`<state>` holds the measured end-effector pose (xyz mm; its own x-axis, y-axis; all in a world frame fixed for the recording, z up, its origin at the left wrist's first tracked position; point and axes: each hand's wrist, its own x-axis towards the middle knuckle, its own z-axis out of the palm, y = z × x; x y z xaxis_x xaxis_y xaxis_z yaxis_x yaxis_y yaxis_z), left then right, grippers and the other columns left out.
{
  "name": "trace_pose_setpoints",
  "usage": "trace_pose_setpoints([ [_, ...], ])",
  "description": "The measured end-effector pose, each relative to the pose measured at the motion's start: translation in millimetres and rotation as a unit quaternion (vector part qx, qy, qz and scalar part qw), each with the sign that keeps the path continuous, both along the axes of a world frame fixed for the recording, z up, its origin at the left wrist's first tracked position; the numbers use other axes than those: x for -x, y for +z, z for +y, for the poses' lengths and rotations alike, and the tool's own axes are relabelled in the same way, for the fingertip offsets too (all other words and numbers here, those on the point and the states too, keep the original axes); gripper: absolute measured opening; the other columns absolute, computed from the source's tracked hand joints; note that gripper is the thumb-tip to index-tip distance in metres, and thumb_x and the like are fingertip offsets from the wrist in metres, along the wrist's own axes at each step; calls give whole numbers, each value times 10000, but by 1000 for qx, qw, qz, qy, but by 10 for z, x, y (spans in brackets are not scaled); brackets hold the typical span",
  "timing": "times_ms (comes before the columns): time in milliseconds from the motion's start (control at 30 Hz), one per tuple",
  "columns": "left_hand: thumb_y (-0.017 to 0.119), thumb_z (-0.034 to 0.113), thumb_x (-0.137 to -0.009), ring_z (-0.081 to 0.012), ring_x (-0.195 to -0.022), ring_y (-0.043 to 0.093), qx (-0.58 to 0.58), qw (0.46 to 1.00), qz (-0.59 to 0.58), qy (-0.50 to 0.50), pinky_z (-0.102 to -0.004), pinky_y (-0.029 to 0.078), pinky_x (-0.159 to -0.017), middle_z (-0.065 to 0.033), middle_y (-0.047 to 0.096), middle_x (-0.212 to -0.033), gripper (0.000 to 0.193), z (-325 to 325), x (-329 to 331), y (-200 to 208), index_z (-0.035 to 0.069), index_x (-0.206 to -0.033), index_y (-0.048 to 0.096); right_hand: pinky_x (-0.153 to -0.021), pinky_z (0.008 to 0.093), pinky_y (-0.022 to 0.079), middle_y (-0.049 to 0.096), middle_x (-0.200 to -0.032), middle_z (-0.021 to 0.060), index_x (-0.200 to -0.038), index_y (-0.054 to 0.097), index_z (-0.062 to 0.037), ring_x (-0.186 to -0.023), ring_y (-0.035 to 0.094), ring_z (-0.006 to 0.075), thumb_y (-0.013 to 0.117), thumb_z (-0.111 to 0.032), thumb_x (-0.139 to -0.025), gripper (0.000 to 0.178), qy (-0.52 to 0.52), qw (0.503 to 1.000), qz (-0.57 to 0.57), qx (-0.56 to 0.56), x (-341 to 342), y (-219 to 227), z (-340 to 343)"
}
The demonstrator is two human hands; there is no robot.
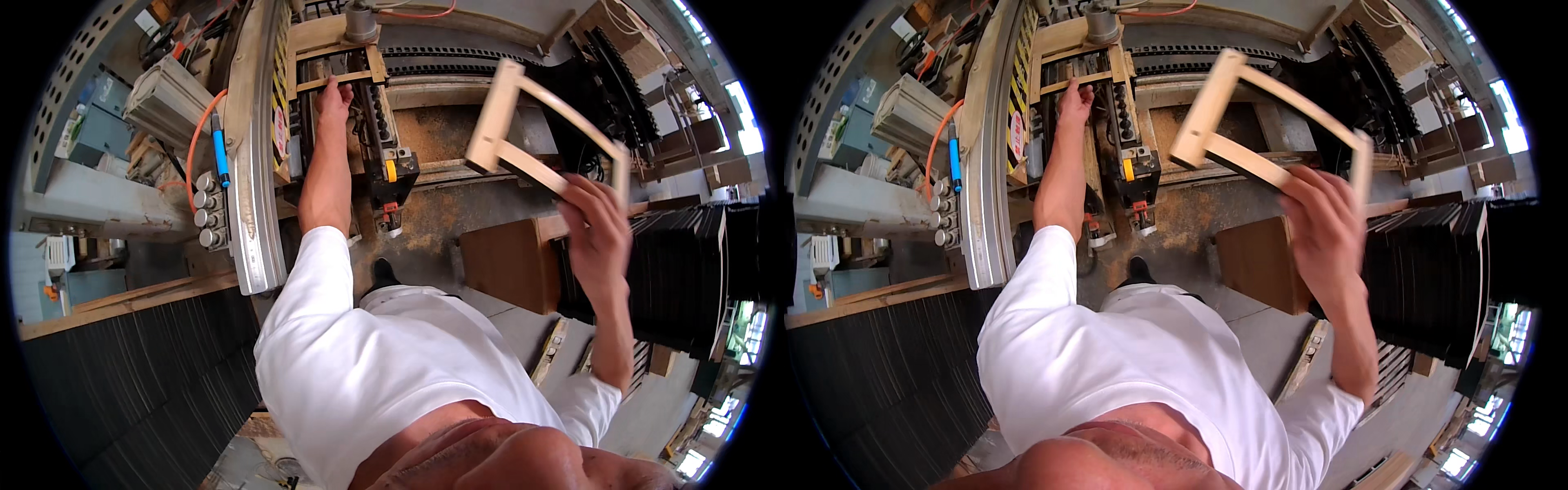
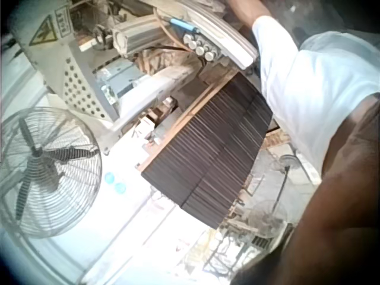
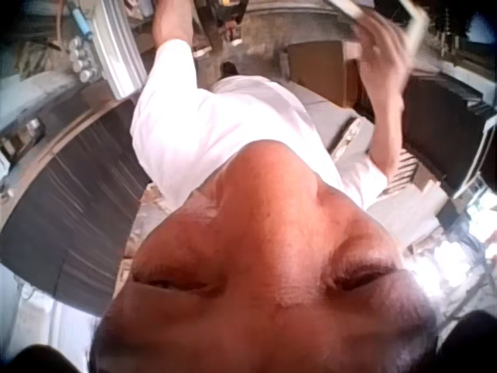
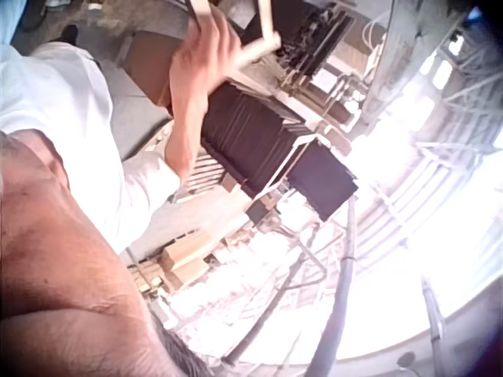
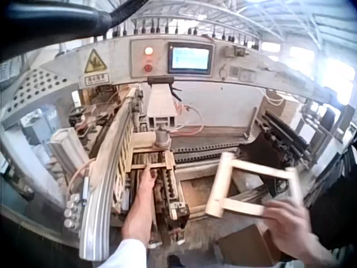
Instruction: The person assembles a small wooden stool by attaching four legs to a square frame. They repeatedly pick up the frame, position each leg, and secure it using a machine in a workshop setting.
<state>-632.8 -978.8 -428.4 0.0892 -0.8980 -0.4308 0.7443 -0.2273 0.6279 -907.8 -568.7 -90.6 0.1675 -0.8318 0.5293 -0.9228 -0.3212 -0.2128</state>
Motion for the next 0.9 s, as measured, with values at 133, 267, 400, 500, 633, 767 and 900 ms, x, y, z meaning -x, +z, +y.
trace_pose_setpoints([
  [133, 596, 209, -935, -193, -623, 648, 24, 1000, 20, 2, -326, 571, -557, -88, 641, -748, 186, 573, -75, 14, 25, -934, 569, -796, 379, 494, 677, -1008, 71, -913, 664, -59, -906, 614, 272, 681, -53, -781, 134, 100, 995, -20, 6, -173, -866, -1120],
  [267, 617, 233, -922, -166, -696, 649, 21, 998, 9, -52, -305, 570, -623, -56, 644, -831, 206, 1951, 8, 78, 37, -981, 594, -835, 384, 462, 678, -977, 51, -933, 684, -76, -920, 603, 264, 654, -113, -808, 134, 163, 986, -23, 0, -554, -1618, -2071],
  [400, 606, 249, -932, -133, -733, 644, -14, 996, -35, -82, -273, 555, -671, -33, 652, -874, 211, 3276, -100, 330, 64, -1031, 593, -819, 387, 459, 676, -973, 56, -970, 681, -82, -904, 593, 272, 642, -138, -826, 159, 248, 968, -36, -2, -1137, -2220, -2810],
  [500, 585, 254, -945, -140, -749, 643, -59, 996, -67, -15, -286, 550, -688, -44, 650, -875, 236, 4007, -168, 338, 43, -1050, 584, -809, 403, 453, 675, -948, 51, -991, 678, -93, -909, 583, 282, 636, -140, -828, 175, 304, 953, -18, 3, -1472, -2617, -3216],
  [633, 570, 245, -950, -156, -771, 651, -104, 988, -110, 40, -294, 552, -674, -64, 657, -887, 231, 4700, -144, 463, 39, -1056, 572, -829, 414, 439, 680, -993, 70, -1024, 670, -85, -961, 593, 285, 631, -148, -833, 205, 310, 950, 35, -25, -1619, -2712, -3477],
  [767, 597, 229, -937, -164, -749, 657, -139, 975, -53, 165, -300, 562, -672, -68, 667, -885, 202, 5172, 32, 370, 54, -1037, 583, -826, 388, 398, 691, -965, 34, -1046, 676, -153, -967, 596, 240, 592, -160, -867, 199, 311, 948, 58, 3, -1645, -2786, -3871],
  [900, 617, 223, -925, -162, -768, 667, -129, 956, -27, 260, -302, 568, -673, -53, 669, -888, 178, 5398, 91, 179, 73, -1017, 591, -840, 391, 386, 693, -963, 50, -1044, 675, -173, -980, 599, 238, 584, -188, -874, 194, 290, 954, 83, 3, -1668, -2825, -4214],
])
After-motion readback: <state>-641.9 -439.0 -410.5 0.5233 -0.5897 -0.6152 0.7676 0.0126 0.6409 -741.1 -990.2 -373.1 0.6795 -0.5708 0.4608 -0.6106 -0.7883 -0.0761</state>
